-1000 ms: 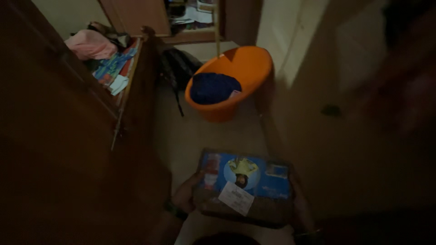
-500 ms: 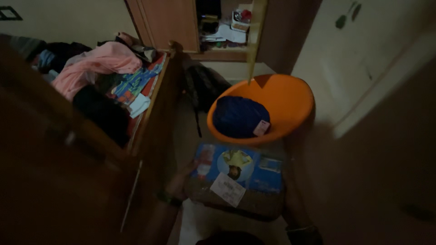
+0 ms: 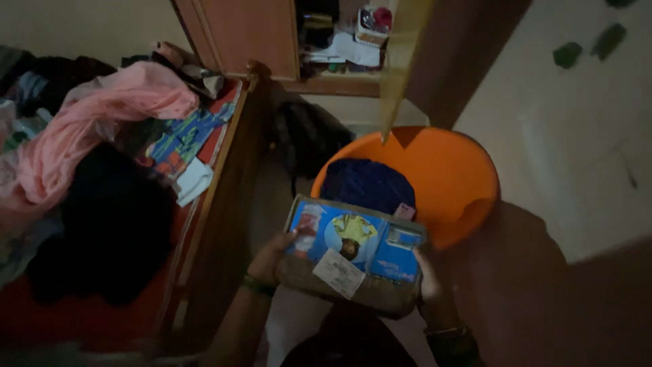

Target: The person picks up and organizes various items, including a parcel, a Spiderman-themed mask, and books, by placing them into different storage cabinets and shelves around the room.

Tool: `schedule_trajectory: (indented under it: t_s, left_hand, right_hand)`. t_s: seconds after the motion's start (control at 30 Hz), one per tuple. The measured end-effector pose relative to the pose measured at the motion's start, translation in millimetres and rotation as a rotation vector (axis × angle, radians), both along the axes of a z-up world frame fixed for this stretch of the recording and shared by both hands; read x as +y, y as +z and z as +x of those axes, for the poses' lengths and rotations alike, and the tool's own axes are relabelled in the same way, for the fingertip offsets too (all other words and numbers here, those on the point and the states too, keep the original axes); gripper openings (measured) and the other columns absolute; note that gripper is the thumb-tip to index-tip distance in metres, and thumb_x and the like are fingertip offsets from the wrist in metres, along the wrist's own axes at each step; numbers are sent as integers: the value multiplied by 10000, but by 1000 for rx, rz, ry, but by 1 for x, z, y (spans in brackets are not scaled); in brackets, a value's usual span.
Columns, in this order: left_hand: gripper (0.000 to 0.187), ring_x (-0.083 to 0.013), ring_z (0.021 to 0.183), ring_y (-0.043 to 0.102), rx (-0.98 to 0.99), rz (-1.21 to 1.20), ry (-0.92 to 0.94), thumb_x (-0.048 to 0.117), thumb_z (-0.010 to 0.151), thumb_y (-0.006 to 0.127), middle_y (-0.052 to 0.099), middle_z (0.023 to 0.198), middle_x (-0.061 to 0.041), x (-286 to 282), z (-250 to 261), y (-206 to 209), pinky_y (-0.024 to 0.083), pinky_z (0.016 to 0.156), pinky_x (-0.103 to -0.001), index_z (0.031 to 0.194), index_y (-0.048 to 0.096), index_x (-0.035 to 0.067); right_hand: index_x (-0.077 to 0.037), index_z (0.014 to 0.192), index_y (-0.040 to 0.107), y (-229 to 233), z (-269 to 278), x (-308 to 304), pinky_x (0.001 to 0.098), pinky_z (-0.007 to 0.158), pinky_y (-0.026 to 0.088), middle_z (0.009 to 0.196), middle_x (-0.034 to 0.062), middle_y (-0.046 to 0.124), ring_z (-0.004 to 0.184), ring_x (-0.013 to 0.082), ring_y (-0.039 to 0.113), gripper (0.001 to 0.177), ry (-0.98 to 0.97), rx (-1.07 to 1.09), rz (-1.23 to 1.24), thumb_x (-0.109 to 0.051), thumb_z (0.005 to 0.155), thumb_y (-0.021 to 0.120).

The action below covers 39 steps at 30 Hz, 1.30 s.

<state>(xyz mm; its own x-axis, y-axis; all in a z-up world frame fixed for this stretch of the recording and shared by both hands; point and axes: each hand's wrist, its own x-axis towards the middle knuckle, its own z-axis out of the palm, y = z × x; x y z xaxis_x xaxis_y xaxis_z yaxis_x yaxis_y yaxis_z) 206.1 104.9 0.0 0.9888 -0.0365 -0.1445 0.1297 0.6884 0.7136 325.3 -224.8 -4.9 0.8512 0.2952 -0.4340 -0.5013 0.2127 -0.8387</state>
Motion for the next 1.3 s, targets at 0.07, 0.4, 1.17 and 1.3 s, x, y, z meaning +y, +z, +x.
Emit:
schedule_trajectory:
  t_s: [0.07, 0.4, 1.17, 1.3]
  left_hand:
    - [443, -270, 1032, 708, -27, -59, 86, 317, 958, 642, 711, 1175, -181, 18, 34, 5, 591, 898, -409, 1233, 639, -30]
    - [489, -310, 976, 730, 248, -72, 288, 324, 1000, 583, 717, 1144, -228, 133, 169, 28, 613, 852, -440, 1276, 585, -80]
    - [507, -338, 1071, 690, 141, -255, 320, 365, 952, 578, 707, 1219, -179, 550, 382, -7, 554, 933, -487, 1311, 603, 8]
    - [510, -260, 1134, 682, 199, -58, 387, 349, 953, 571, 698, 1269, -104, 594, 434, -8, 543, 968, -451, 1338, 595, 15]
  right_hand:
    - [-55, 1427, 565, 2, 47, 23, 437, 968, 507, 1365, 145, 625, 1210, 283, 602, 561, 45, -49, 21, -406, 990, 552]
    - [-98, 1482, 494, 39, 221, 163, 393, 1076, 428, 1411, 66, 597, 1293, 218, 551, 624, 285, -168, 39, -350, 927, 627]
    - [-113, 1476, 478, 21, 414, 578, 460, 978, 509, 1308, 66, 641, 1206, 233, 612, 577, 286, -59, 369, -338, 960, 605]
    - [-142, 1491, 421, 13, 445, 604, 471, 1025, 496, 1362, 49, 610, 1259, 221, 586, 601, 315, -115, 414, -305, 952, 630]
